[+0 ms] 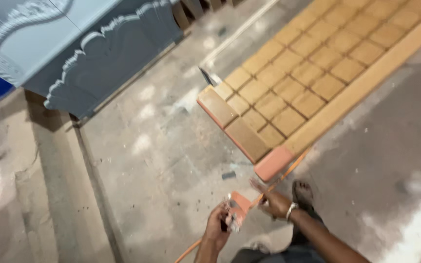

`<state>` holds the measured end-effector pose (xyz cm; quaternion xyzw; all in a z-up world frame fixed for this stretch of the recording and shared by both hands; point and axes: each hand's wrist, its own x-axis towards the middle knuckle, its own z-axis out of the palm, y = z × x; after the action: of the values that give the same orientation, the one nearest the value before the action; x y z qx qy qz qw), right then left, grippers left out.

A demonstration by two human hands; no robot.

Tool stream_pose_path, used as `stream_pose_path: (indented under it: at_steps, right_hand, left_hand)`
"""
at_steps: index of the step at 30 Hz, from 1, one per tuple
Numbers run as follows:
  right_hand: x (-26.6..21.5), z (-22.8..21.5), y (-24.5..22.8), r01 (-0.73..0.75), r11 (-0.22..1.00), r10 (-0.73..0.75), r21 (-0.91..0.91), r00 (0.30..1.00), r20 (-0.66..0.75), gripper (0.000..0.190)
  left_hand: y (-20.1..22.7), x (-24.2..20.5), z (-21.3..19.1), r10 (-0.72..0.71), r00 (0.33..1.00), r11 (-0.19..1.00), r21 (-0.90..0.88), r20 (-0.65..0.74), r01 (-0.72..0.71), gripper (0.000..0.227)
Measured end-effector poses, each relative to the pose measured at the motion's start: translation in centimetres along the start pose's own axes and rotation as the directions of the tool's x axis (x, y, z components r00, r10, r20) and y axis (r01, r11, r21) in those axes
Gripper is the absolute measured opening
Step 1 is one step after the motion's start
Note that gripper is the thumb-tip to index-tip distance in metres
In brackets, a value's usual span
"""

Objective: The person applies a pinkish putty to the edges and corners of a wooden furniture frame using a small metal trowel. They repeatedly scoop putty from a square tile and smooth it onto the frame's perimeter.

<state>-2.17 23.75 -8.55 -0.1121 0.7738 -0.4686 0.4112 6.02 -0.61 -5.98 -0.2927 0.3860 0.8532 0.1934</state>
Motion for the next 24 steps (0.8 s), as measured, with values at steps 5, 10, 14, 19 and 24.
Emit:
stream_pose_path:
  at_steps: [5, 10, 14, 19, 24]
  right_hand:
    - [-7.9, -1.8, -8.1, 0.778, 0.613, -0.790, -0.137, 0.601, -0.121, 0.104]
    - [-12.3, -4.4, -9.2, 0.427, 0.720, -0.418, -0.547, 0.896, 0.149, 0.091]
    - [-14.3, -4.5, -9.7, 0.514, 0.768, -0.545, -0.381, 0.838, 0.033, 0.082]
    - [-14.3, -2.7, -9.6, 0.406, 0.898, -0.401, -0.173, 0.914, 0.063, 0.088]
    - [-7.8, -5.1, -4.0, 0.128, 0.801, -0.267, -0.585, 0.951, -0.157, 0.083]
  left_hand:
    - [-0.4, -1.4, 1.2, -0.156, 0.985, 0.986, 0.065, 0.077, 0.151, 0.046]
    - [1.0, -1.2, 2.2, -0.104, 0.991, 0.989, 0.116, 0.084, 0.094, 0.049]
    - [0.7, -1.5, 2.3, -0.161, 0.960, 0.987, 0.028, 0.228, 0.159, 0.050]
    - [-0.4, 0.8, 1.8, -0.012, 0.989, 0.997, 0.074, 0.149, 0.001, 0.054]
    - [2.8, -1.3, 3.3, -0.014, 0.990, 1.000, -0.024, 0.138, 0.017, 0.054]
